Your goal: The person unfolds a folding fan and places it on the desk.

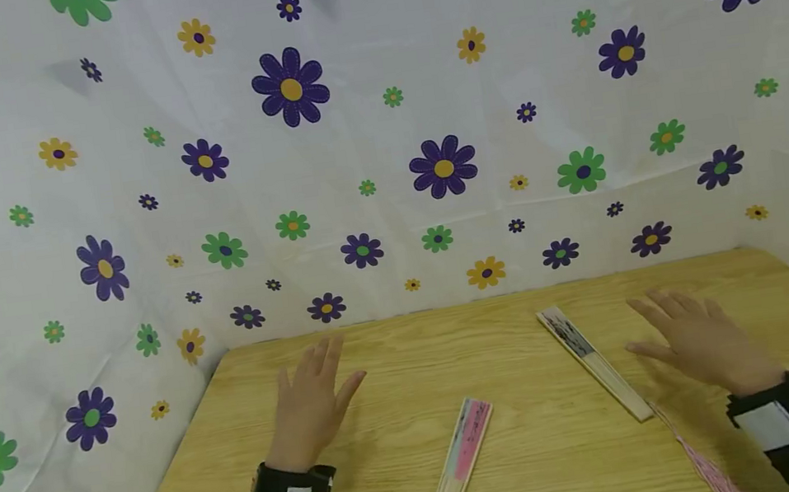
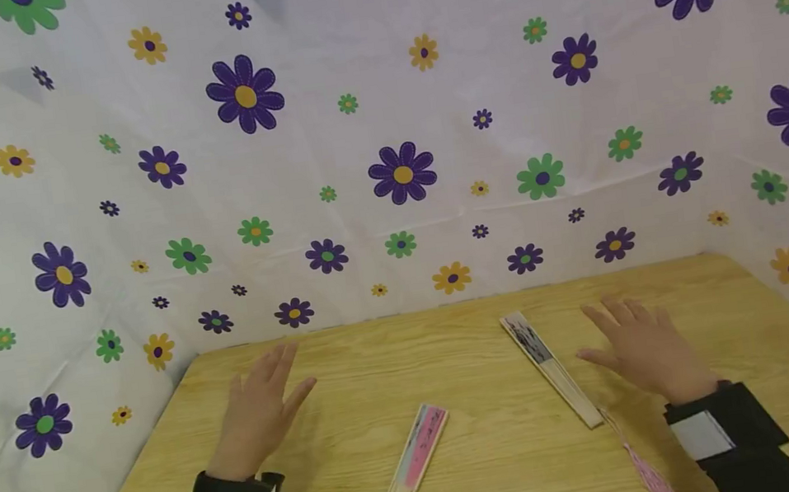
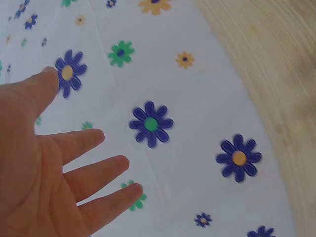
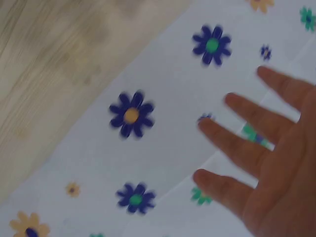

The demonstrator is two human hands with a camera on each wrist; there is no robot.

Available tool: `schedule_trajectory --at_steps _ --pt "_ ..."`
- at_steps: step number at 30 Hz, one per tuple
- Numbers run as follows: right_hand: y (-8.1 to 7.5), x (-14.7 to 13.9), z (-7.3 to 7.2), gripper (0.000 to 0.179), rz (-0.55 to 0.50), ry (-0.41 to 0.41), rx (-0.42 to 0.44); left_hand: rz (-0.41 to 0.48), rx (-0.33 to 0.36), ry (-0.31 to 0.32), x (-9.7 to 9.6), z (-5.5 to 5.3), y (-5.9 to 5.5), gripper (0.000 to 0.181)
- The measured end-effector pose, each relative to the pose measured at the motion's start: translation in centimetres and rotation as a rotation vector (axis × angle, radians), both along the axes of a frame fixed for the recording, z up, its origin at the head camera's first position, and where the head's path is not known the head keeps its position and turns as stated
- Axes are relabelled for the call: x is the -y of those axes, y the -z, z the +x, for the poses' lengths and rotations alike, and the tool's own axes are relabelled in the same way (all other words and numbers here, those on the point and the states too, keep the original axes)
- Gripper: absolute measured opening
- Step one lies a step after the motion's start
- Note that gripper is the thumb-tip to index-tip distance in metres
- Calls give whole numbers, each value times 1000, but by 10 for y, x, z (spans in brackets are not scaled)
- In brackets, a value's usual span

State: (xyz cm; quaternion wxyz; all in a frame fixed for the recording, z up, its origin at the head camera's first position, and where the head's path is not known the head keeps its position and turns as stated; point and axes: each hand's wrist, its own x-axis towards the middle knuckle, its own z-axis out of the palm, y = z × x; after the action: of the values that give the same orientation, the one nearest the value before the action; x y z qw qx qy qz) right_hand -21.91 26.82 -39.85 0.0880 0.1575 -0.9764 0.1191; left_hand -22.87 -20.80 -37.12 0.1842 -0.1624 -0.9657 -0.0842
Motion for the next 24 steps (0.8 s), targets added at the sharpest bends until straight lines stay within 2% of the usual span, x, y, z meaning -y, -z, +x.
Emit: schedule_trajectory --at_steps 3,7,11,16,20,24 --pt "4 18 1 62 12 26 20 -13 -27 39 -12 6 -3 62" --pt "8 36 1 49 -77 59 196 -41 -60 81 -27 16 -6 62" --pt "14 43 5 35 -145 84 304 -89 -107 102 -39 23 -7 62" --pt "19 45 9 40 -160 85 333 -123 -104 110 -49 29 -7 61" --pt "19 43 8 35 -150 57 345 -121 -90 118 -54 32 -6 60" --pt "21 42 6 32 -186 27 302 -89 -94 156 -58 33 -4 56"
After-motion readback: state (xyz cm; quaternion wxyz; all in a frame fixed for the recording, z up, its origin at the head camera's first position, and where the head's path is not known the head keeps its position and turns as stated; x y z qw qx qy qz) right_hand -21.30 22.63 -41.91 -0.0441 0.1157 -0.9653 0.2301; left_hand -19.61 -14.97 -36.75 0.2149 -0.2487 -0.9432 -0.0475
